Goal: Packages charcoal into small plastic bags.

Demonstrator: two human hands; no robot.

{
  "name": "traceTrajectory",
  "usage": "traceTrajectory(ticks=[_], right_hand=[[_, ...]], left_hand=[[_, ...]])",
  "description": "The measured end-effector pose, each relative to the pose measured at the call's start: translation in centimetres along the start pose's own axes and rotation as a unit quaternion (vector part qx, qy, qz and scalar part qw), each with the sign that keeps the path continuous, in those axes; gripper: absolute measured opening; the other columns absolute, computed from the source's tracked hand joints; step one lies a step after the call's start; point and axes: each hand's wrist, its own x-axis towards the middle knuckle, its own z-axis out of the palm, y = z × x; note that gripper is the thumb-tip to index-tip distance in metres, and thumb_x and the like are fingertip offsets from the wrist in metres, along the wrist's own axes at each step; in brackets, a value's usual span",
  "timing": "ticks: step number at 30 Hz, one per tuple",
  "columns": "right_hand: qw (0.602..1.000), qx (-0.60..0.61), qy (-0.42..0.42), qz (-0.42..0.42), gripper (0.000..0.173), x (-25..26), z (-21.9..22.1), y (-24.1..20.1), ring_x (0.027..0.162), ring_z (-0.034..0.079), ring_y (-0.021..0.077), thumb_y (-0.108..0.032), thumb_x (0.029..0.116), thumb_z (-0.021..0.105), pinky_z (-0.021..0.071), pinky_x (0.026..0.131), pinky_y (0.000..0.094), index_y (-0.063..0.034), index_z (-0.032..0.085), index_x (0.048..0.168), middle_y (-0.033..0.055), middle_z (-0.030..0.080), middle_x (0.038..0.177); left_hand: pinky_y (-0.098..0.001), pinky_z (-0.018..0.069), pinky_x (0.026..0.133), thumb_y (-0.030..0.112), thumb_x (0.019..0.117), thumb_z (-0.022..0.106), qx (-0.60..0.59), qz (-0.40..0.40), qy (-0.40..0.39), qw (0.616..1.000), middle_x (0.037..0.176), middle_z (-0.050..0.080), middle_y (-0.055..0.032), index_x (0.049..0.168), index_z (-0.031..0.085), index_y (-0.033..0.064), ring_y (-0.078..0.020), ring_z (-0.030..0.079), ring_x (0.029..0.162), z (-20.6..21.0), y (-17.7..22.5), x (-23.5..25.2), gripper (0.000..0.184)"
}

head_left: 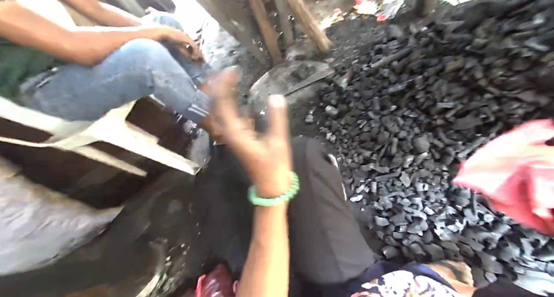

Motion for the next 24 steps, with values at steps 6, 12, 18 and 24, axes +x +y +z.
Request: traceTrajectory(ticks=[6,12,18,24], right_hand=[[0.956,0.111,-0.269,-0.033,0.01,-0.4,5.6,0.7,0.075,0.063,-0.0002,-0.013,0.0989,0.056,0.055,0.07,0.0213,-0.0135,0.063,0.105,-0.0073,0.065,0.082],[0.911,0.355,-0.196,0.072,0.054,0.2,3.5,4.2,0.082,0.073,0.0099,-0.067,0.091,0.057,0.0629,0.073,0.0301,-0.0158,0.066,0.108,0.0003,0.076,0.091],[0.777,0.608,-0.159,-0.038,0.075,0.8,2.5,8.5,0.087,0.075,0.0138,-0.086,0.0751,0.056,0.0641,0.07,0.0348,-0.0229,0.076,0.109,0.0021,0.077,0.099],[0.836,0.544,-0.067,0.004,0.07,0.4,5.0,8.2,0.077,0.073,0.012,-0.059,0.0594,0.091,0.0629,0.065,0.032,-0.0187,0.069,0.112,0.0011,0.075,0.091]], left_hand=[[-0.0717,0.0332,0.109,0.038,0.0765,0.09,0.064,-0.021,-0.674,0.735,0.17,0.014,-0.0171,0.162,0.029,0.0322,-0.0438,0.035,0.146,15.1,8.0,-8.0,0.105],[-0.0582,0.0527,0.093,0.017,0.0921,0.076,-0.018,-0.168,-0.635,0.754,0.105,0.072,-0.0213,0.114,0.072,-0.001,-0.0357,0.069,0.102,18.6,2.8,-12.2,0.029],[-0.0477,0.0543,0.094,0.02,0.0978,0.07,-0.105,-0.307,-0.428,0.844,0.112,0.071,-0.0172,0.119,0.069,-0.0003,-0.0257,0.069,0.102,19.1,-0.2,-13.2,0.029],[-0.0546,0.051,0.095,0.022,0.0981,0.07,0.015,-0.32,-0.401,0.858,0.104,0.072,-0.0205,0.112,0.071,-0.0013,-0.0326,0.069,0.101,19.8,-1.4,-13.7,0.027]])
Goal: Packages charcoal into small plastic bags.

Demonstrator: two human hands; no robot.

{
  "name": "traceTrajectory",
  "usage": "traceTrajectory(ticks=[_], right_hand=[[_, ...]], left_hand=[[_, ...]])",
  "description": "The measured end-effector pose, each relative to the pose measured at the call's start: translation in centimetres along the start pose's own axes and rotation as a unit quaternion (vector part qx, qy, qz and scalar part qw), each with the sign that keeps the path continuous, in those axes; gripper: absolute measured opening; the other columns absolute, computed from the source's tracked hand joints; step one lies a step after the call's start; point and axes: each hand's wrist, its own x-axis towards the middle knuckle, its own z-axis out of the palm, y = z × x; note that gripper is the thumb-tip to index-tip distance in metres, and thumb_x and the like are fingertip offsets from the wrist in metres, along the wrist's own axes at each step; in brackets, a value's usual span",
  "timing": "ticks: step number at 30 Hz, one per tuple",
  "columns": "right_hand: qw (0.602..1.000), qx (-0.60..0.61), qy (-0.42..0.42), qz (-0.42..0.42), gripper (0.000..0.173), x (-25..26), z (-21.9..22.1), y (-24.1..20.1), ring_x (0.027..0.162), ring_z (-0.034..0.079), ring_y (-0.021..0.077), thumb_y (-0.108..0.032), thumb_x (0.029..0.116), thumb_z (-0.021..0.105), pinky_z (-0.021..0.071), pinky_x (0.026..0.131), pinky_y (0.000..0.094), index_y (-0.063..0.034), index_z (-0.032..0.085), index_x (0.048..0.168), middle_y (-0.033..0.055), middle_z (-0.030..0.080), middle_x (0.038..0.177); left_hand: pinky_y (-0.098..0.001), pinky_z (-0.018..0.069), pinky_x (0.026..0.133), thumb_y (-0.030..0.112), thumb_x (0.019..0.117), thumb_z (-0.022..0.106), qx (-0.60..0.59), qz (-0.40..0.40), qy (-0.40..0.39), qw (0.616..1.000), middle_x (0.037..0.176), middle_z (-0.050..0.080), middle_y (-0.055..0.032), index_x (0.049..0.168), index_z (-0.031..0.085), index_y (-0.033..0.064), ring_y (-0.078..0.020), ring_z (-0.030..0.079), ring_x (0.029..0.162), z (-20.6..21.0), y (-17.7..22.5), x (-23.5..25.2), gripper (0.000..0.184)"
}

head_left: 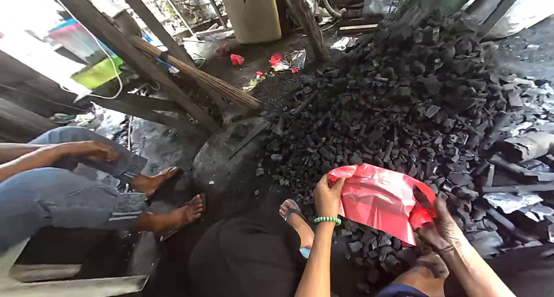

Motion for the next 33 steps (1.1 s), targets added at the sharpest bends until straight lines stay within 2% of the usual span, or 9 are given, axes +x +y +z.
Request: traceTrajectory(ticks=[3,6,9,14,19,23,27,29,33], right_hand=[[0.992,-0.115,0.046,0.004,0.044,1.0,1.4,0.4,0.073,0.073,0.0154,-0.002,0.0701,0.078,0.0625,0.065,0.0325,-0.0027,0.063,0.111,0.0083,0.075,0.087],[0.982,-0.169,0.086,-0.012,0.038,1.5,2.2,1.2,0.074,0.072,0.0172,0.012,0.0739,0.071,0.0625,0.066,0.0338,0.0029,0.065,0.11,0.011,0.074,0.089],[0.981,-0.164,0.101,-0.006,0.035,1.3,3.2,2.1,0.077,0.073,0.0187,0.012,0.0764,0.073,0.0635,0.07,0.0359,0.0042,0.065,0.109,0.0122,0.075,0.089],[0.967,-0.252,0.04,-0.004,0.025,0.4,4.6,3.8,0.075,0.071,0.0102,0.0,0.077,0.076,0.0613,0.071,0.0302,-0.0027,0.068,0.101,0.0032,0.073,0.084],[0.971,-0.223,-0.046,0.073,0.025,0.1,3.4,3.2,0.074,0.071,0.0102,-0.004,0.0758,0.079,0.0609,0.072,0.0292,-0.0045,0.067,0.098,0.002,0.073,0.083],[0.991,-0.074,-0.067,0.084,0.044,0.3,-0.6,1.5,0.079,0.074,0.013,-0.02,0.0668,0.089,0.0632,0.073,0.0328,-0.0092,0.071,0.106,0.0048,0.076,0.09],[0.889,-0.449,0.058,0.065,0.01,1.5,-3.9,-0.5,0.06,0.058,0.015,-0.003,0.0892,0.065,0.05,0.057,0.0341,0.0011,0.065,0.098,0.0077,0.063,0.074],[0.81,-0.571,0.108,0.079,0.021,2.0,-5.0,-0.8,0.079,0.064,0.0363,-0.01,0.0931,0.071,0.0512,0.075,0.0572,0.0077,0.067,0.104,0.0243,0.066,0.089],[0.801,-0.594,0.054,0.046,0.072,2.4,-5.5,0.0,0.122,0.055,0.0498,-0.019,0.0793,0.088,0.0469,0.099,0.066,0.0014,0.053,0.139,0.0337,0.05,0.139]], left_hand=[[-0.0604,0.0491,0.096,0.029,0.096,0.073,0.096,-0.003,0.027,0.995,0.116,0.068,-0.0248,0.124,0.066,-0.0004,-0.0403,0.066,0.109,0.0,-0.3,-0.2,0.041],[-0.0695,0.0313,0.111,0.035,0.0869,0.081,0.226,0.084,0.071,0.968,0.156,0.038,-0.0285,0.154,0.041,0.0035,-0.0502,0.043,0.138,0.8,-0.8,-0.9,0.084],[-0.0669,0.0395,0.104,0.037,0.0866,0.081,0.241,0.134,0.016,0.961,0.136,0.056,-0.0301,0.134,0.06,-0.0025,-0.0489,0.055,0.124,1.4,1.0,-2.6,0.065],[-0.0427,0.0524,0.087,0.027,0.0966,0.072,0.051,-0.063,-0.315,0.945,0.103,0.067,-0.0186,0.111,0.065,-0.0066,-0.0246,0.063,0.093,3.5,-0.1,-3.1,0.037],[-0.0267,0.0479,0.065,0.009,0.0941,0.072,-0.043,-0.137,-0.325,0.935,0.08,0.06,-0.0054,0.093,0.062,-0.0027,-0.0094,0.055,0.068,4.4,0.0,-3.3,0.016],[-0.0277,0.0541,0.067,0.002,0.0931,0.07,-0.086,-0.15,-0.35,0.921,0.08,0.064,-0.0063,0.091,0.06,-0.0021,-0.0114,0.061,0.07,4.2,1.1,-3.0,0.011],[-0.0313,0.0583,0.066,-0.008,0.0956,0.051,-0.29,-0.181,-0.311,0.887,0.08,0.066,-0.0079,0.095,0.056,0.0032,-0.0163,0.066,0.069,3.1,2.7,-3.1,0.012],[-0.0277,0.0567,0.059,0.0,0.0947,0.042,-0.405,-0.145,-0.262,0.864,0.074,0.066,-0.0017,0.093,0.059,0.0125,-0.0122,0.065,0.063,2.2,2.8,-2.7,0.022],[-0.0248,0.0549,0.058,0.005,0.1033,0.045,-0.4,-0.075,-0.168,0.898,0.078,0.063,0.0001,0.115,0.055,0.0134,-0.0082,0.063,0.063,1.3,2.2,-1.4,0.017]])
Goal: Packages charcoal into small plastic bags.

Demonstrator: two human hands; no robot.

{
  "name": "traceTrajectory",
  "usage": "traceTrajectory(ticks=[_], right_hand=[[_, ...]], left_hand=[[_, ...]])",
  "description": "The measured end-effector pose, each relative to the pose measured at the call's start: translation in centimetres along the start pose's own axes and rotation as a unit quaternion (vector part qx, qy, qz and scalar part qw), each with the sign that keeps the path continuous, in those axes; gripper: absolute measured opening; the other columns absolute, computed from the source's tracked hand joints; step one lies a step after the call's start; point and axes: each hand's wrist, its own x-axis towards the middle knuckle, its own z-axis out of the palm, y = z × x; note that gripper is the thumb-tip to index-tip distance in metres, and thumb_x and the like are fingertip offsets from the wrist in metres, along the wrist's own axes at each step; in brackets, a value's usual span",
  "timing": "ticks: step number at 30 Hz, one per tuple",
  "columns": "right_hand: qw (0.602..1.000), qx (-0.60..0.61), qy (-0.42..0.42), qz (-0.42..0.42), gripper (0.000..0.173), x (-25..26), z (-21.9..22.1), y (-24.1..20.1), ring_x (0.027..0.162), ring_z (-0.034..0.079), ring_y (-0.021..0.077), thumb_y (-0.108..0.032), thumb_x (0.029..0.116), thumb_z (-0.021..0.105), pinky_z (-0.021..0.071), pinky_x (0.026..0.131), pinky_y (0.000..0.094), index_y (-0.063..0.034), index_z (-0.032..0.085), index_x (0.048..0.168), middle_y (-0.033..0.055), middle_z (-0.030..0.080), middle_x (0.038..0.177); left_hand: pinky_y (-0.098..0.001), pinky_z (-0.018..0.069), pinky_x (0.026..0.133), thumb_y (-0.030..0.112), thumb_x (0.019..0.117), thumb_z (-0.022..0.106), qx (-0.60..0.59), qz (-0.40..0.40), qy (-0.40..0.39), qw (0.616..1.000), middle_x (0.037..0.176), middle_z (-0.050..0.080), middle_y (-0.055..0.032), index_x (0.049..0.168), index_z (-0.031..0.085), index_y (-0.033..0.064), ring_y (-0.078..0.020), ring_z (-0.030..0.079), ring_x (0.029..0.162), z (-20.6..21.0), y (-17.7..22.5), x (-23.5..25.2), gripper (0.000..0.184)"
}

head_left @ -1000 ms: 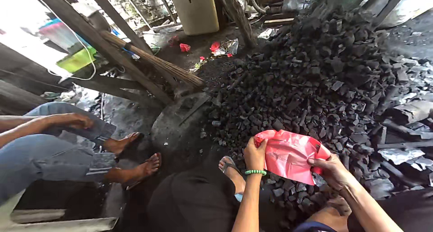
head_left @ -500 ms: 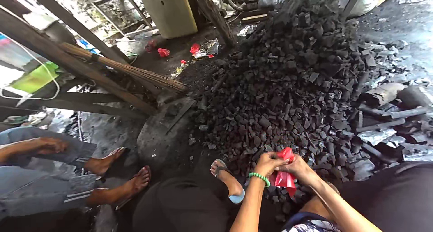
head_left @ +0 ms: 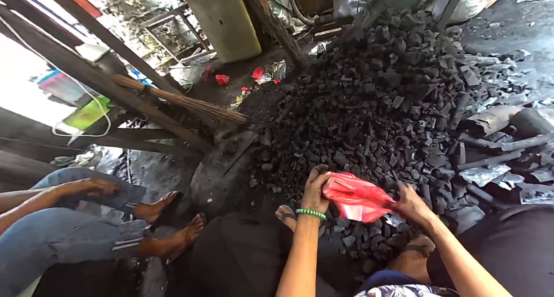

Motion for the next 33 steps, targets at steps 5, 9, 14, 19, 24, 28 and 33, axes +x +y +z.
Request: traceTrajectory(ticks=[5,9,14,19,24,28,33], right_hand=[[0.977,0.121,-0.093,-0.147,0.053,-0.8,1.7,-5.8,0.106,0.068,0.0302,-0.014,0.0886,0.078,0.0539,0.095,0.0542,-0.0042,0.059,0.137,0.0195,0.069,0.118],[0.973,0.166,-0.002,-0.163,0.019,1.0,-1.1,-8.0,0.081,0.066,0.0198,0.005,0.0956,0.058,0.0572,0.077,0.0429,0.008,0.067,0.113,0.0176,0.069,0.096],[0.896,0.435,-0.025,-0.087,0.034,3.5,-2.8,-7.2,0.101,0.069,0.0212,-0.021,0.1034,0.052,0.0601,0.085,0.0445,-0.0092,0.051,0.135,0.0085,0.066,0.116],[0.809,0.402,0.386,0.187,0.069,3.3,1.3,3.9,0.134,0.051,0.0361,-0.048,0.1064,0.047,0.0437,0.109,0.0533,0.0011,0.036,0.153,0.0266,0.047,0.149],[0.692,0.42,0.454,0.372,0.079,1.2,3.6,9.1,0.148,0.035,0.036,-0.055,0.1078,0.032,0.0326,0.119,0.052,0.0038,0.019,0.159,0.0285,0.031,0.16],[0.781,0.308,0.347,0.419,0.086,3.1,3.6,10.1,0.149,0.029,0.046,-0.059,0.1017,0.05,0.0293,0.118,0.0593,0.0049,0.03,0.156,0.035,0.027,0.16],[0.842,0.249,0.305,0.369,0.08,4.2,5.7,9.2,0.151,0.025,0.0475,-0.053,0.103,0.052,0.0261,0.12,0.059,0.0,0.029,0.158,0.0344,0.02,0.163]], left_hand=[[-0.0232,0.0526,0.069,-0.001,0.0998,0.05,0.304,-0.008,-0.171,0.937,0.093,0.068,-0.0052,0.11,0.066,0.0019,-0.0075,0.062,0.076,1.1,1.1,-1.6,0.019],[-0.0617,0.0471,0.1,-0.005,0.09,0.068,0.764,-0.093,-0.146,0.622,0.143,0.05,-0.0302,0.127,0.071,0.0124,-0.0459,0.056,0.124,2.8,6.7,-0.5,0.041],[-0.0646,0.0494,0.098,0.01,0.083,0.082,0.738,-0.013,0.089,0.668,0.159,0.027,-0.0305,0.142,0.055,0.0041,-0.0524,0.051,0.128,-0.5,6.2,2.6,0.065],[-0.0571,0.0408,0.111,0.033,0.0977,0.07,0.35,-0.002,0.342,0.872,0.144,0.048,-0.0343,0.145,0.042,-0.01,-0.045,0.048,0.134,-6.2,-4.3,3.6,0.07],[-0.0546,0.0301,0.118,0.037,0.1078,0.051,0.171,-0.189,0.421,0.871,0.155,0.037,-0.0319,0.152,0.031,-0.0102,-0.0418,0.036,0.145,-5.6,-16.4,1.2,0.068],[-0.0508,0.0311,0.118,0.029,0.103,0.062,0.263,-0.214,0.401,0.851,0.154,0.04,-0.0312,0.151,0.035,-0.0108,-0.0408,0.039,0.144,-4.3,-20.3,0.5,0.068],[-0.0534,0.0293,0.119,0.038,0.1041,0.058,0.258,-0.283,0.357,0.852,0.157,0.032,-0.0341,0.156,0.02,-0.0094,-0.0434,0.034,0.146,-3.3,-20.4,2.1,0.08]])
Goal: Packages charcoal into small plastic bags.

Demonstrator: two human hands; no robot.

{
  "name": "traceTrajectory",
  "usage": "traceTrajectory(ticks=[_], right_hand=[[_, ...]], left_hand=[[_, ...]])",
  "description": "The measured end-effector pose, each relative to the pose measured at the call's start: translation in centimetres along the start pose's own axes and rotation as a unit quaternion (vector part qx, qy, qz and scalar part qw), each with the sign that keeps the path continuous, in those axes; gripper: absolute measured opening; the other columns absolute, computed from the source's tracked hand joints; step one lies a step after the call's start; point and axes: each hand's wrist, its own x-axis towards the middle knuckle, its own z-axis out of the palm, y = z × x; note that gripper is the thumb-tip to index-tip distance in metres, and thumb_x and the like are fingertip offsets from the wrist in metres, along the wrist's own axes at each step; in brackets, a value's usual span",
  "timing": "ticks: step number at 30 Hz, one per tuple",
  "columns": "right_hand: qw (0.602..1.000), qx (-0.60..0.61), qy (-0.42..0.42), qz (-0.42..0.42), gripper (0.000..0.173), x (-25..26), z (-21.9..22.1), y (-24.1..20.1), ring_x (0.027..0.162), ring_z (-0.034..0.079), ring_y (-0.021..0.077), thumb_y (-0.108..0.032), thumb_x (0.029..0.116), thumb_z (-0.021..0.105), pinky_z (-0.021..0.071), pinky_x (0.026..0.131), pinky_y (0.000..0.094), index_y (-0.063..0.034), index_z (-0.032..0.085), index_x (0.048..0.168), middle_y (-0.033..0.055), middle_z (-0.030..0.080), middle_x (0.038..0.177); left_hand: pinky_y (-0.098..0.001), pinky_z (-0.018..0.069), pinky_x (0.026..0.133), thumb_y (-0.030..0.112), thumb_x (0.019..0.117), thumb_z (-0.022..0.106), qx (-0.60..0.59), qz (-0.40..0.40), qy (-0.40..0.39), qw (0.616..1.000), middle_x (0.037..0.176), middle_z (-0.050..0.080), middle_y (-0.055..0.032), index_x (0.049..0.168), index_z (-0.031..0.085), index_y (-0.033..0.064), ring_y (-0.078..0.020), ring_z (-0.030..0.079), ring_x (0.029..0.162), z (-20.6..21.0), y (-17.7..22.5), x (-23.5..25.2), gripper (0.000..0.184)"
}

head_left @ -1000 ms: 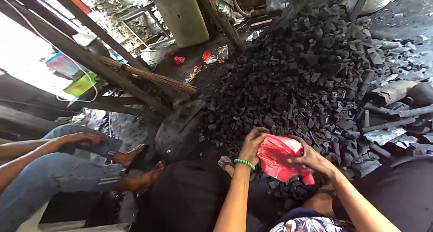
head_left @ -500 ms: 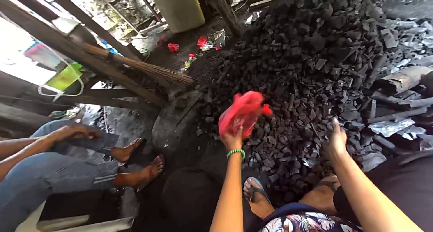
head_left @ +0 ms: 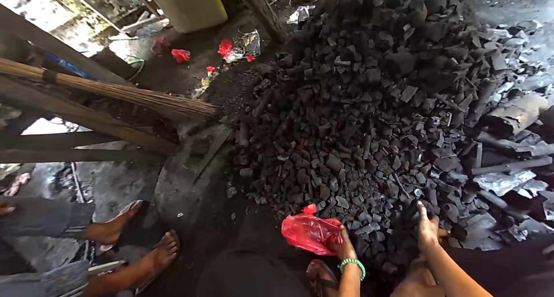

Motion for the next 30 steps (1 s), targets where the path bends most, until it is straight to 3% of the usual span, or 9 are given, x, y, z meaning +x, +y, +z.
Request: traceTrajectory(ticks=[2,5,11,18,20,22,25,28,30], right_hand=[[0.997,-0.046,-0.032,-0.048,0.066,-1.5,0.2,0.3,0.149,0.024,0.0534,-0.048,0.1065,0.047,0.0269,0.118,0.0633,-0.0038,0.039,0.155,0.0371,0.02,0.162],[0.983,-0.045,-0.115,-0.133,0.059,-3.7,1.5,-0.3,0.143,0.026,0.0599,-0.035,0.1037,0.056,0.0291,0.115,0.0665,-0.0073,0.044,0.154,0.0413,0.02,0.158],[0.919,-0.173,-0.281,-0.217,0.073,-5.0,4.2,-1.5,0.144,0.03,0.0535,-0.048,0.0906,0.07,0.0318,0.115,0.0624,-0.0131,0.05,0.151,0.0382,0.023,0.158],[0.904,-0.182,-0.295,-0.252,0.066,-4.9,3.4,-2.1,0.141,0.035,0.0526,-0.051,0.0971,0.058,0.0316,0.115,0.0634,-0.0129,0.052,0.15,0.0363,0.034,0.154],[0.903,-0.138,-0.301,-0.271,0.063,-4.9,3.0,-2.6,0.141,0.037,0.05,-0.05,0.0981,0.053,0.0304,0.115,0.0636,-0.0108,0.055,0.147,0.0317,0.041,0.153],[0.909,-0.058,-0.324,-0.254,0.06,-5.4,2.1,-3.7,0.136,0.048,0.0384,-0.046,0.1023,0.043,0.0391,0.112,0.0564,-0.0077,0.051,0.149,0.0235,0.051,0.148],[0.919,0.123,-0.334,-0.172,0.063,-7.3,1.2,-5.2,0.097,0.066,0.0193,-0.055,0.107,0.024,0.0567,0.081,0.0415,-0.0128,0.049,0.146,0.0102,0.067,0.117],[0.893,0.25,-0.337,-0.163,0.066,-9.8,0.4,-6.4,0.085,0.068,0.0111,-0.065,0.1041,0.02,0.0589,0.072,0.035,-0.0194,0.051,0.14,0.0003,0.07,0.102],[0.887,0.274,-0.332,-0.17,0.065,-11.5,0.0,-7.5,0.086,0.068,0.0124,-0.066,0.104,0.019,0.0585,0.072,0.0363,-0.0217,0.048,0.142,0.0003,0.069,0.103]], left_hand=[[-0.0548,0.03,0.118,0.037,0.1032,0.061,0.001,0.019,-0.02,1.0,0.156,0.029,-0.0372,0.157,0.012,-0.0104,-0.0462,0.033,0.146,0.8,-0.3,-1.0,0.087],[-0.0504,0.0235,0.123,0.031,0.1029,0.062,-0.043,0.047,-0.07,0.995,0.162,0.021,-0.0325,0.159,0.008,-0.0061,-0.0407,0.024,0.152,1.8,-0.3,-2.7,0.086],[-0.0561,0.0225,0.122,0.035,0.1056,0.056,-0.119,0.025,-0.09,0.989,0.165,0.019,-0.0262,0.161,0.012,-0.0001,-0.0387,0.021,0.153,2.0,-0.7,-1.7,0.079],[-0.0603,0.0261,0.118,0.041,0.1069,0.05,-0.143,0.005,-0.165,0.976,0.165,0.022,-0.0232,0.162,0.018,0.0053,-0.0378,0.025,0.151,1.7,1.1,-3.5,0.073],[-0.0652,0.0322,0.113,0.042,0.1058,0.053,-0.135,0.031,-0.19,0.972,0.164,0.025,-0.0239,0.161,0.021,0.0073,-0.0403,0.029,0.148,1.7,1.8,-4.2,0.073],[-0.067,0.0392,0.106,0.039,0.1045,0.056,-0.112,0.103,-0.215,0.965,0.161,0.027,-0.0273,0.16,0.024,0.0047,-0.0433,0.034,0.145,1.3,3.3,-5.0,0.073],[-0.0583,0.0442,0.106,0.033,0.1028,0.062,-0.055,0.221,-0.229,0.946,0.154,0.038,-0.0299,0.153,0.036,-0.0003,-0.0414,0.044,0.138,0.5,7.0,-7.3,0.065],[-0.0546,0.0362,0.115,0.036,0.1018,0.063,0.03,0.313,-0.242,0.918,0.152,0.042,-0.0295,0.151,0.041,-0.001,-0.0407,0.044,0.14,-1.2,9.8,-9.3,0.065],[-0.0577,0.0354,0.115,0.041,0.1011,0.063,0.056,0.334,-0.247,0.908,0.155,0.039,-0.0292,0.154,0.039,0.0024,-0.0428,0.042,0.141,-1.9,10.9,-9.5,0.07]])
